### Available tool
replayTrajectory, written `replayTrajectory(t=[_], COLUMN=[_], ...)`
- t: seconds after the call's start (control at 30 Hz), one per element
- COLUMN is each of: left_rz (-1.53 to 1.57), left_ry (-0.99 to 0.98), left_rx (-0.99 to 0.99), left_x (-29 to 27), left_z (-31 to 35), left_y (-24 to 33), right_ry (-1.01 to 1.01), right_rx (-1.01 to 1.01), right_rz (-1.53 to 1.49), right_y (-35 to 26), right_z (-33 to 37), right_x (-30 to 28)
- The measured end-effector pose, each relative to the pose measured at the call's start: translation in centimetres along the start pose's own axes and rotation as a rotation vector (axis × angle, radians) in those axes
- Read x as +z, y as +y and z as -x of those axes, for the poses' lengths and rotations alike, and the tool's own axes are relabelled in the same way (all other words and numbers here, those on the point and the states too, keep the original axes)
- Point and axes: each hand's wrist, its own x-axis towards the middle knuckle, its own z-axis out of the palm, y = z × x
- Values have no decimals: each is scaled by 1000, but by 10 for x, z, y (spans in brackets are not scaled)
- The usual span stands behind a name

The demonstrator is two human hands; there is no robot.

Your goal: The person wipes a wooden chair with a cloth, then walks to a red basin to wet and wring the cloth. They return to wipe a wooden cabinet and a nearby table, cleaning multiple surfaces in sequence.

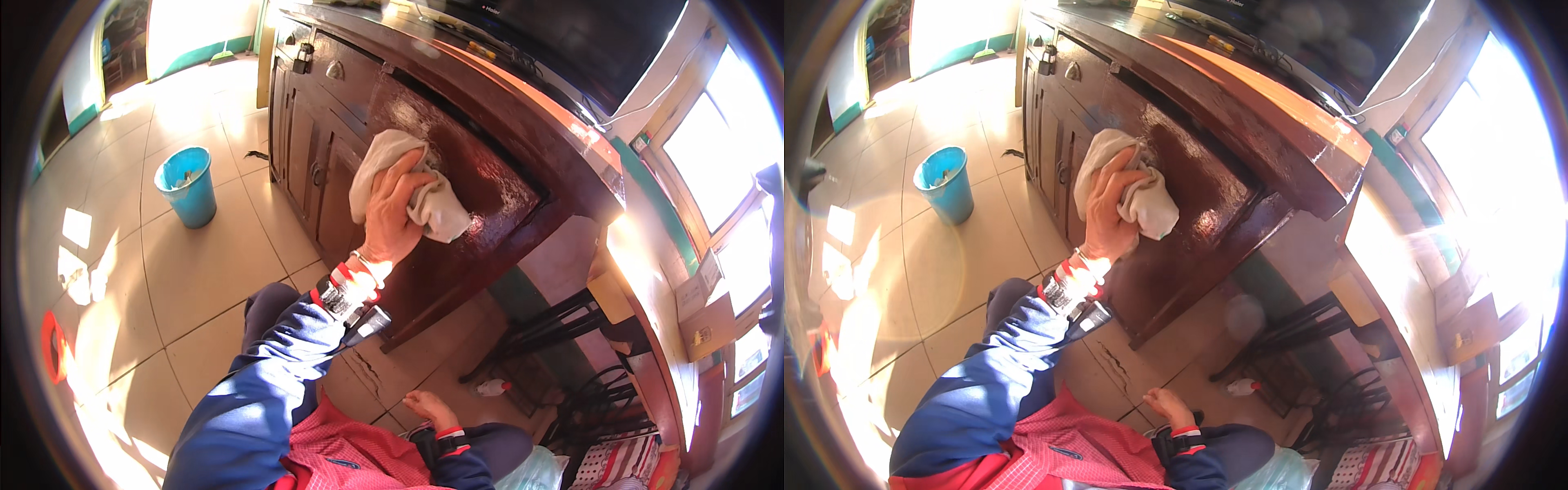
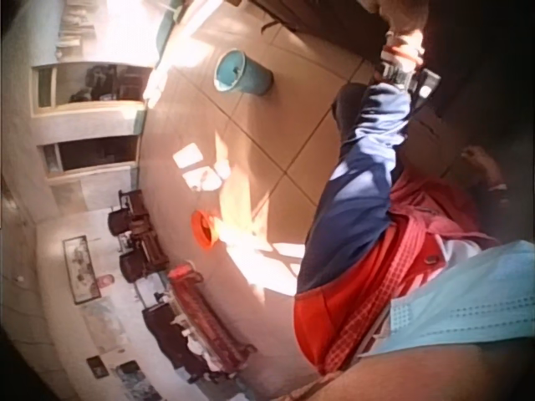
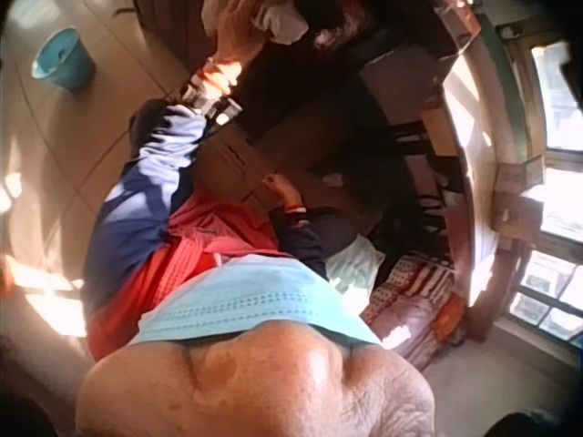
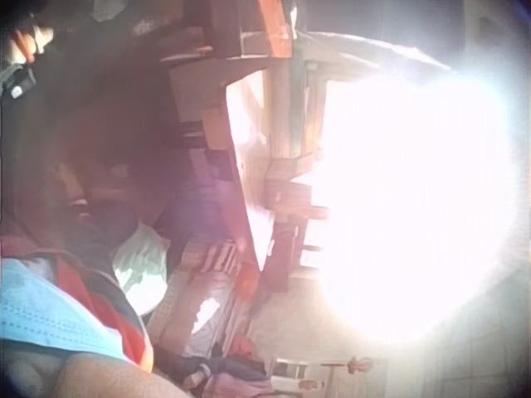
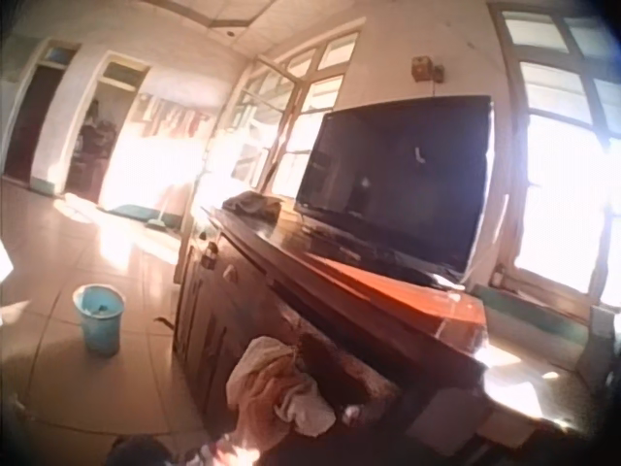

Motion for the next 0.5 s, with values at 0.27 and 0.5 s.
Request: replayTrajectory(t=[0.27,0.5], left_rz=[-72,2], left_ry=[-59,-143], left_rx=[17,-28], left_x=[4,-1], left_z=[1,26], left_y=[3,2], right_ry=[34,4], right_rx=[-10,-1], right_rz=[-4,33], right_y=[6,2], right_z=[-2,-7], right_x=[5,1])
